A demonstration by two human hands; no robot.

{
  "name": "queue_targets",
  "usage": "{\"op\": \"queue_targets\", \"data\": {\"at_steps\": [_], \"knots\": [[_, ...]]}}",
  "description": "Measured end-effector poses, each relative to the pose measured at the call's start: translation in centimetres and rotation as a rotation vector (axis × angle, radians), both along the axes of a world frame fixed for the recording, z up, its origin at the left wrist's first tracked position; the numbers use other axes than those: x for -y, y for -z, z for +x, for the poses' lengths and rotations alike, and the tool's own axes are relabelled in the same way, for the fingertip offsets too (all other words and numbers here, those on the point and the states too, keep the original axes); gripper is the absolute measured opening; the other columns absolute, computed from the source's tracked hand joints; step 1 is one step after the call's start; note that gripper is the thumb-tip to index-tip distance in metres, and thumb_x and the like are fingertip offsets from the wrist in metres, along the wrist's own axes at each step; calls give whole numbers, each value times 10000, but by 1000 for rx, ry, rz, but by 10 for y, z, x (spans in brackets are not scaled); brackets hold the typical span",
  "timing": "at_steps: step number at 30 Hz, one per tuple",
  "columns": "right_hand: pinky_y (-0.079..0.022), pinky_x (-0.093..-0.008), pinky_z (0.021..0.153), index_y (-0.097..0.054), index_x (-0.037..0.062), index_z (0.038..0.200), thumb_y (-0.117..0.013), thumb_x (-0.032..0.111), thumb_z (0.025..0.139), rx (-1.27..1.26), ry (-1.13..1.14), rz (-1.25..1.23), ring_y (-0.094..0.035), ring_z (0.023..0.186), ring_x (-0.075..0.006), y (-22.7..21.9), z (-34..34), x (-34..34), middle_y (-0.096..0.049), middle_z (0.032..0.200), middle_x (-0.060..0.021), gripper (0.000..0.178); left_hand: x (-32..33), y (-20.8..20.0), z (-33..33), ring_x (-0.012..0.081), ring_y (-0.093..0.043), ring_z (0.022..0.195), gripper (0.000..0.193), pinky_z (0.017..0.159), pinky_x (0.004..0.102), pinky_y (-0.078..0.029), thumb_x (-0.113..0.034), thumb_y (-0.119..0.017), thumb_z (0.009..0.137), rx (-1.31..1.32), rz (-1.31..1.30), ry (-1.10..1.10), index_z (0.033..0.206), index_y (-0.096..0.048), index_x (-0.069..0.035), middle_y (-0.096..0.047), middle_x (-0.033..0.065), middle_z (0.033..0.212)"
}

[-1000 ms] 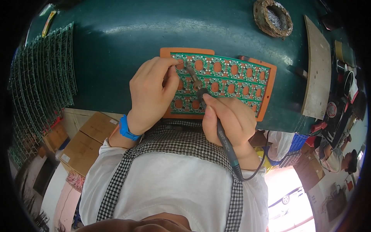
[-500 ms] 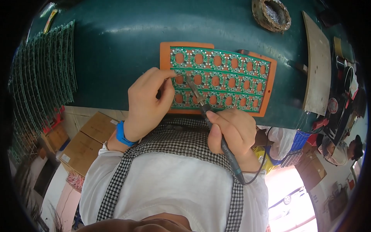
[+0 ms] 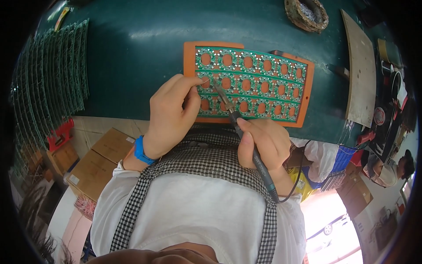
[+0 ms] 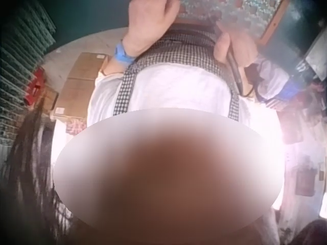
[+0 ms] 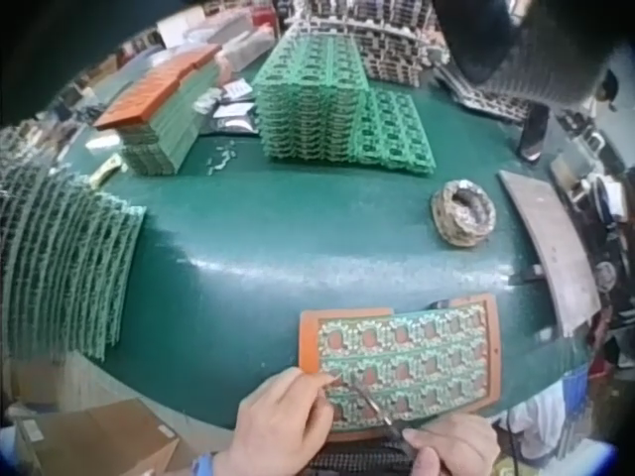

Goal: The person removes a board, solders components on a circuit board panel using a soldering iron, swaps the finished panel for a new one in the fixture, and solders the new circuit board panel.

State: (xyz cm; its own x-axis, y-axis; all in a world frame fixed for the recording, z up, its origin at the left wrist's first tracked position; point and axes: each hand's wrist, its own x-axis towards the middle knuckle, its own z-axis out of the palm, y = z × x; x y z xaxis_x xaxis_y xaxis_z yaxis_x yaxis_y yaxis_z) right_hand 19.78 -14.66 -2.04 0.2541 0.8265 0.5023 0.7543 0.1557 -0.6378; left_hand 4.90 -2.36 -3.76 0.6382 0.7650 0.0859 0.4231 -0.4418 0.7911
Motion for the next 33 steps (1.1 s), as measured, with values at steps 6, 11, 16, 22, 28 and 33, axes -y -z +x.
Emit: {"op": "queue_targets", "data": {"at_steps": [6,11,16,22,28,33], "knots": [[-456,-276,476,-653,-48,819,-578,4,733,-10,-32,-22,-577,514,-212,7,1,0,-609,645,-105,126,-4,4,3,243,-560,697,145,575,352,-463,-2,-589,756,-15,103,37,896,-603,-40,-533,80,779],[-459,-279,481,-652,-50,822,-580,12,750,-18,2,34,-582,523,-215,5,0,2,-620,664,-121,120,-5,3,2,232,-572,751,130,584,366,-489,-53,-596,752,-54,143,30,882,-598,-63,-530,65,809],[-487,-284,549,-662,-46,864,-585,35,782,-42,135,-157,-621,598,-226,-11,3,-6,-646,710,-137,138,-1,-3,-3,208,-509,601,132,526,313,-407,22,-582,791,33,42,-39,910,-617,-24,-508,84,723],[-495,-282,570,-671,-42,907,-627,73,799,-84,86,-93,-629,622,-223,-3,3,-16,-654,731,-144,164,-3,4,0,244,-580,714,139,577,356,-482,-17,-603,771,26,55,-17,905,-586,-52,-532,67,799],[-500,-278,589,-670,-42,915,-650,55,781,-108,73,-135,-637,650,-231,2,2,-22,-659,749,-142,167,-4,4,-1,257,-584,695,115,590,361,-488,-13,-596,784,40,19,-34,892,-576,-47,-537,78,797],[-493,-287,551,-662,-48,887,-633,42,778,-39,74,-91,-620,599,-226,-1,4,-17,-643,717,-140,144,-4,5,-1,250,-581,681,105,565,354,-483,-15,-604,784,55,43,-39,877,-571,-51,-537,73,788]]}}
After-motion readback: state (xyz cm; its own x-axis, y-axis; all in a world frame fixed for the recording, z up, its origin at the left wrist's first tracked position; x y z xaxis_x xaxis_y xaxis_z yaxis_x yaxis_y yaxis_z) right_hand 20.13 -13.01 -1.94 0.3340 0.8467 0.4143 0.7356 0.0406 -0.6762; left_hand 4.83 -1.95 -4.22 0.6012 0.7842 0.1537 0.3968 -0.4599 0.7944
